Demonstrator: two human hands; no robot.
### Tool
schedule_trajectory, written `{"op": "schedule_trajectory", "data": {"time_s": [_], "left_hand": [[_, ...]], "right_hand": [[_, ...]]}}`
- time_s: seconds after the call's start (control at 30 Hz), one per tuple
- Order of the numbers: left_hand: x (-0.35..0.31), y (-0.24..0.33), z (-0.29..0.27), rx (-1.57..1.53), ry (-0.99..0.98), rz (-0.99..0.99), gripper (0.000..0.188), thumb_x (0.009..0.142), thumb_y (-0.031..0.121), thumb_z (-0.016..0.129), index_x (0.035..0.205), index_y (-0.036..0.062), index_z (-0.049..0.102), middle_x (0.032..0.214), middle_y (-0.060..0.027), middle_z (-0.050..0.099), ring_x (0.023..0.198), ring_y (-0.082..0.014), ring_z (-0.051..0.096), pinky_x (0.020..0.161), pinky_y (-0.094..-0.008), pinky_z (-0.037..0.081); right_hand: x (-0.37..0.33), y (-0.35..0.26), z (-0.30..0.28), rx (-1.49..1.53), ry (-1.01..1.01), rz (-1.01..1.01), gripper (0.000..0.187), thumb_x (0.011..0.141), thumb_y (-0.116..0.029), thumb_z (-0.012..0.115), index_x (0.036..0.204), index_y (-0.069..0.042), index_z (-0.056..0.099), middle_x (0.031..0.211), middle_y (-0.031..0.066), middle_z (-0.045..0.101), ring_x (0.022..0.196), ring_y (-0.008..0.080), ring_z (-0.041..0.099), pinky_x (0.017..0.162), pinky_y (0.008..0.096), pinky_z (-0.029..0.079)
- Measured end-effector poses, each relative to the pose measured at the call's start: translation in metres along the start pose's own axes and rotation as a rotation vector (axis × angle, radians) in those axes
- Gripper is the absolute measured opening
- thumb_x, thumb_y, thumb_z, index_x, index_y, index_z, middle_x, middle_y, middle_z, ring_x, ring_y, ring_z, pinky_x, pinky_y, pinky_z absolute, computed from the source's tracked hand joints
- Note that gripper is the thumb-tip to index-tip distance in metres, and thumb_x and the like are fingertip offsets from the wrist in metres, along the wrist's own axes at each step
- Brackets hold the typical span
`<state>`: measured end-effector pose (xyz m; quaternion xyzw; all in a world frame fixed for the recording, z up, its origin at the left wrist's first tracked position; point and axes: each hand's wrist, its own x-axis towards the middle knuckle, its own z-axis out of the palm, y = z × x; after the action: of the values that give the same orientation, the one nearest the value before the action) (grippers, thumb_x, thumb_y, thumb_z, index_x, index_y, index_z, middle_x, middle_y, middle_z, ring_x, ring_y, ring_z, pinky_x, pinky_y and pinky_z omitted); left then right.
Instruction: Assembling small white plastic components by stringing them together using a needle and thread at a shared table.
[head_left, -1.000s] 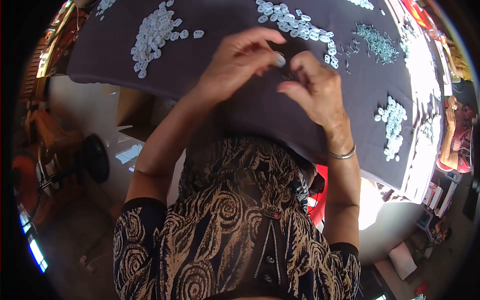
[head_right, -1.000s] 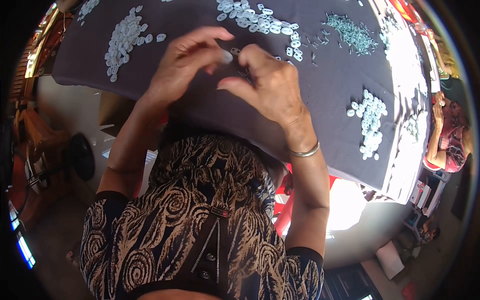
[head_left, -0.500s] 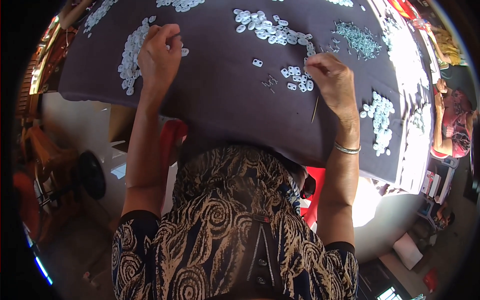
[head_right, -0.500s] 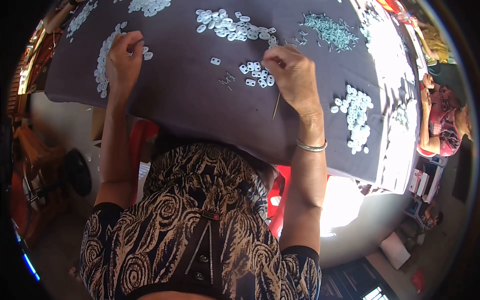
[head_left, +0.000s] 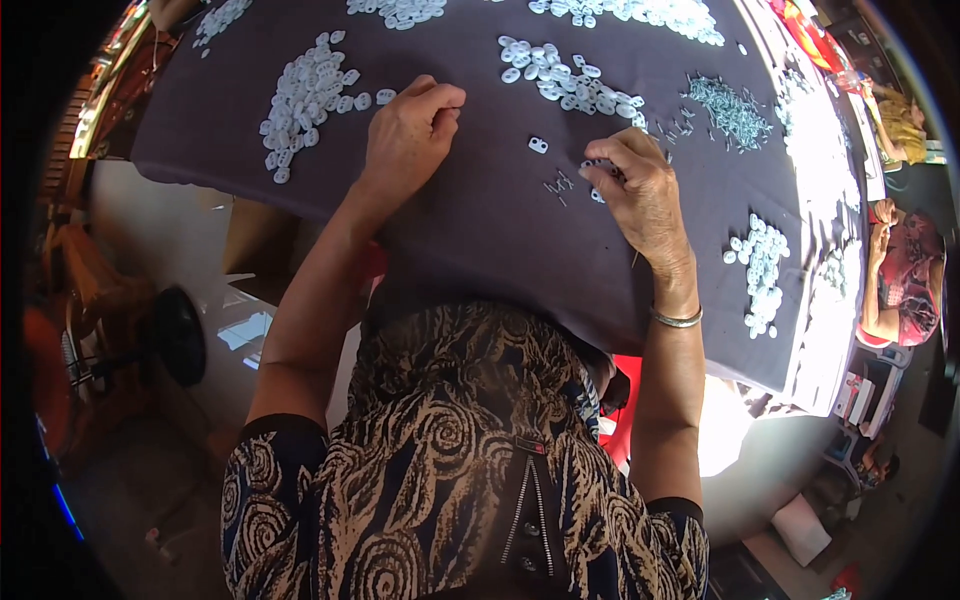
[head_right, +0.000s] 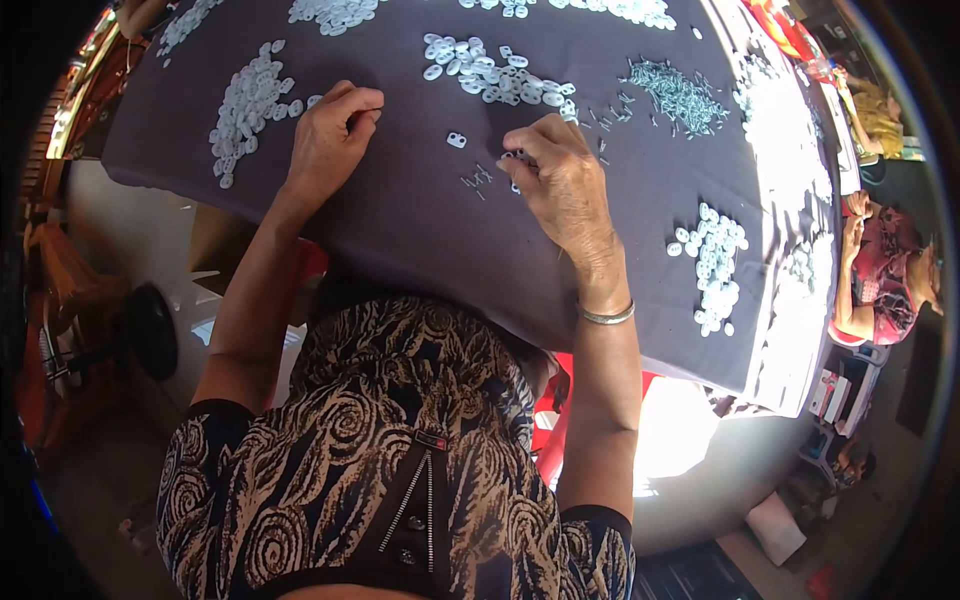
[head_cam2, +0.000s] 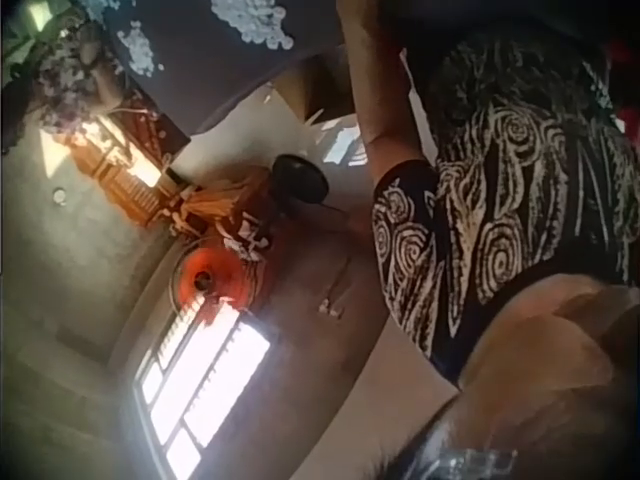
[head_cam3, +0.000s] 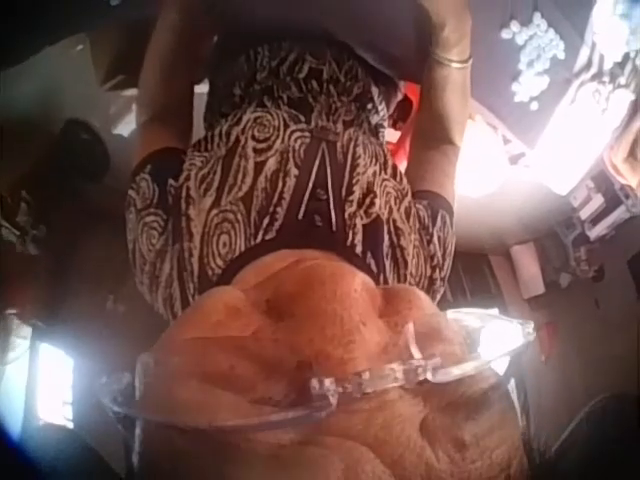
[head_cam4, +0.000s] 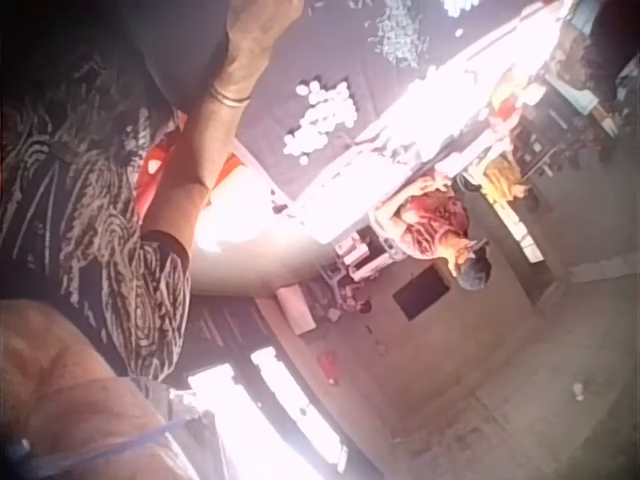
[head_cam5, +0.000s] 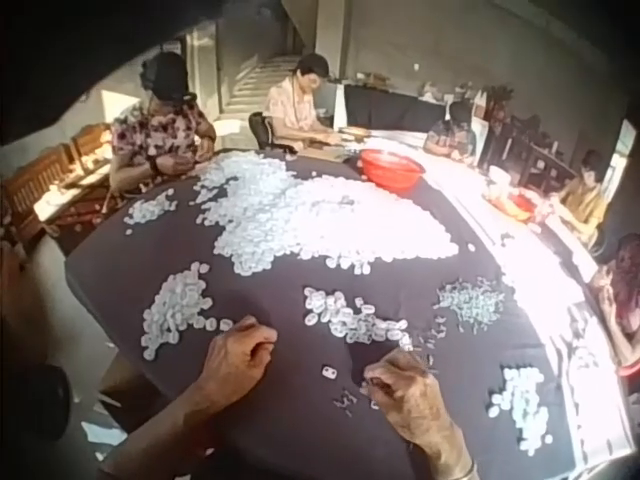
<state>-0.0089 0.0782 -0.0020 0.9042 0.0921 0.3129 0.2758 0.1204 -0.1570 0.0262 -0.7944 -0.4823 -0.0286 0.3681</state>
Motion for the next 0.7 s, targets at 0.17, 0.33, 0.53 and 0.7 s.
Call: {"op": "schedule_trajectory", "data": {"time_s": [0.17, 0.33, 0.53, 0.7], "left_hand": [[-0.003, -0.005, 0.003, 0.142, 0.131, 0.003, 0.014, 0.077, 0.001, 0.063, 0.089, 0.0091, 0.062, 0.077, -0.0044, 0.056, 0.066, -0.0233, 0.061, 0.057, -0.0348, 0.048], [-0.003, 0.003, 0.007, 0.126, 0.128, 0.016, 0.014, 0.077, 0.001, 0.064, 0.089, 0.0093, 0.062, 0.077, -0.0039, 0.056, 0.067, -0.0232, 0.061, 0.057, -0.0349, 0.048], [-0.001, 0.000, 0.013, 0.078, 0.113, -0.016, 0.015, 0.076, 0.001, 0.064, 0.088, 0.0094, 0.062, 0.078, -0.0036, 0.056, 0.068, -0.0227, 0.061, 0.058, -0.0353, 0.049], [0.003, 0.008, -0.003, 0.019, 0.139, -0.018, 0.015, 0.074, 0.001, 0.064, 0.087, 0.0083, 0.061, 0.077, -0.0054, 0.055, 0.068, -0.0248, 0.059, 0.060, -0.0366, 0.048]], "right_hand": [[0.000, -0.005, 0.003, -0.031, -0.047, 0.027, 0.014, 0.074, 0.001, 0.071, 0.086, -0.003, 0.065, 0.080, 0.0032, 0.058, 0.074, 0.0174, 0.057, 0.063, 0.0307, 0.047], [-0.001, 0.001, 0.006, 0.012, 0.017, 0.016, 0.013, 0.075, 0.002, 0.070, 0.086, -0.004, 0.065, 0.078, 0.0028, 0.059, 0.073, 0.0154, 0.057, 0.062, 0.0301, 0.046], [0.013, -0.009, 0.013, 0.055, 0.017, 0.008, 0.012, 0.076, 0.001, 0.069, 0.087, -0.002, 0.065, 0.076, 0.0045, 0.059, 0.070, 0.0152, 0.058, 0.059, 0.0301, 0.047], [0.042, -0.023, 0.017, -0.023, -0.100, -0.079, 0.013, 0.075, -0.004, 0.071, 0.084, 0.000, 0.062, 0.077, 0.0075, 0.060, 0.065, 0.0208, 0.059, 0.058, 0.0320, 0.046]]}}
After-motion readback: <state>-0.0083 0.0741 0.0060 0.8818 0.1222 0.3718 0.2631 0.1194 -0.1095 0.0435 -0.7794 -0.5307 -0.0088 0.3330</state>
